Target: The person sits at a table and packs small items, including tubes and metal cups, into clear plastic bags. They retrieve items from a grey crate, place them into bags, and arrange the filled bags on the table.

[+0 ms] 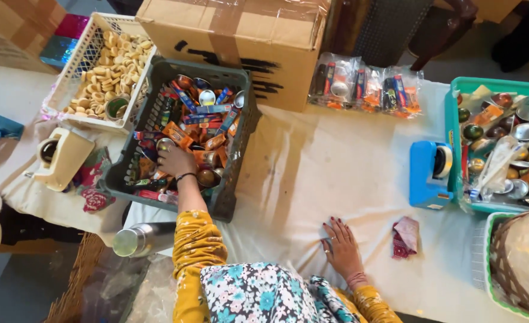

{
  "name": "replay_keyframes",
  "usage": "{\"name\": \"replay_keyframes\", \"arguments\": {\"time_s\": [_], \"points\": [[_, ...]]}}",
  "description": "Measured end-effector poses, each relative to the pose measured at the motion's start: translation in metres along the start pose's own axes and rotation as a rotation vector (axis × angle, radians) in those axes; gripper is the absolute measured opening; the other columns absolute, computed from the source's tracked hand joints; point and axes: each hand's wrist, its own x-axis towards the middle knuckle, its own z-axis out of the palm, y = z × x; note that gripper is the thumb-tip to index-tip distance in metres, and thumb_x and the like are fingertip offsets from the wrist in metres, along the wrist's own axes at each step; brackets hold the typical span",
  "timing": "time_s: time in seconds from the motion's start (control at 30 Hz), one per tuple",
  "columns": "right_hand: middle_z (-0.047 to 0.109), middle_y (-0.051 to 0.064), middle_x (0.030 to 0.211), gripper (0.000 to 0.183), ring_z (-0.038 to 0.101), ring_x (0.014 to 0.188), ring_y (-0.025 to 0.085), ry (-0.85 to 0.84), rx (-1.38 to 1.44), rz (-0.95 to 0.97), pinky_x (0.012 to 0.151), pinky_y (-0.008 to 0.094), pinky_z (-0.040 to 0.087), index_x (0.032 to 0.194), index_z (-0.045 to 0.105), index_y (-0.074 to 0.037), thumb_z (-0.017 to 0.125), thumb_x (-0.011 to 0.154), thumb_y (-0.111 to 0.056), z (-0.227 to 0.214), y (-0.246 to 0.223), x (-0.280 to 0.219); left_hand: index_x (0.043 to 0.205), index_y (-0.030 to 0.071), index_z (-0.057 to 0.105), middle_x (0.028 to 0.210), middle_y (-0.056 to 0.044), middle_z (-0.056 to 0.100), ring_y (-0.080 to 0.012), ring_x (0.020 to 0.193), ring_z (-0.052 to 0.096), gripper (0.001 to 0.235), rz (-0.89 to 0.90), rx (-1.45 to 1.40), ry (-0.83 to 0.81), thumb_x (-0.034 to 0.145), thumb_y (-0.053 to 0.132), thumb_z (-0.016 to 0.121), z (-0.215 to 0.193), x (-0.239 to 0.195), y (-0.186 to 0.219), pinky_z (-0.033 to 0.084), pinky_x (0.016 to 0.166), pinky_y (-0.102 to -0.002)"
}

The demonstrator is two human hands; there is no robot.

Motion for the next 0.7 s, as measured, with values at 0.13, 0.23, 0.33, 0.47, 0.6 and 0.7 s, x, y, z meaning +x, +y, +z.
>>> {"name": "replay_keyframes", "arguments": {"time_s": [0.13,0.23,0.33,0.47,0.6,0.7], "points": [[0.047,0.013,0.153,0.052,0.039,0.145,0.029,-0.003,-0.001,0.002,0.12,0.047,0.029,0.141,0.053,-0.011,0.062,0.092,-0.029,0.001,-0.001,0.006,0.138,0.002,0.049,0.127,-0.027,0.054,-0.0444,0.103,0.062,0.06,-0.004,0.021,-0.012,0.087,0.026,0.071,0.034,0.014,-0.003,0.051,0.081,-0.055],[0.047,0.013,0.153,0.052,0.039,0.145,0.029,0.018,-0.009,-0.024,0.12,0.047,0.029,0.14,0.053,-0.011,0.061,0.092,-0.028,0.003,0.004,0.007,0.133,0.001,0.054,0.127,-0.025,0.056,-0.0458,0.11,0.062,0.044,-0.022,-0.003,-0.108,0.096,0.022,0.068,0.032,0.016,-0.002,0.056,0.085,-0.052],[0.047,0.012,0.153,0.051,0.039,0.145,0.029,0.012,0.008,-0.015,0.12,0.047,0.028,0.14,0.054,-0.012,0.062,0.092,-0.028,-0.002,-0.002,0.007,0.128,-0.007,0.053,0.125,-0.031,0.054,-0.0469,0.103,0.063,0.054,0.026,-0.036,-0.08,0.089,0.024,0.074,0.006,0.016,0.002,0.056,0.085,-0.051],[0.046,0.012,0.153,0.052,0.039,0.145,0.03,-0.011,0.013,0.007,0.12,0.047,0.028,0.14,0.054,-0.011,0.063,0.092,-0.028,-0.004,-0.003,0.006,0.111,-0.005,0.057,0.112,-0.025,0.06,-0.0469,0.103,0.062,0.058,0.166,-0.246,-0.095,0.077,0.033,0.083,-0.022,0.011,0.017,0.051,0.091,-0.055],[0.046,0.012,0.154,0.052,0.038,0.146,0.029,-0.009,0.024,0.004,0.121,0.047,0.027,0.141,0.054,-0.011,0.063,0.092,-0.028,-0.003,-0.001,0.007,0.115,-0.005,0.06,0.115,-0.026,0.062,-0.0469,0.1,0.062,0.038,0.283,-0.422,-0.189,0.09,0.02,0.07,-0.001,0.008,0.018,0.052,0.085,-0.057],[0.046,0.012,0.154,0.052,0.038,0.146,0.029,-0.007,0.038,0.001,0.121,0.047,0.027,0.141,0.054,-0.011,0.063,0.092,-0.028,-0.002,0.0,0.007,0.119,0.002,0.065,0.123,-0.024,0.062,-0.0472,0.102,0.064,0.033,0.265,-0.292,-0.183,0.092,0.021,0.068,0.014,0.009,0.015,0.053,0.087,-0.057]]}}
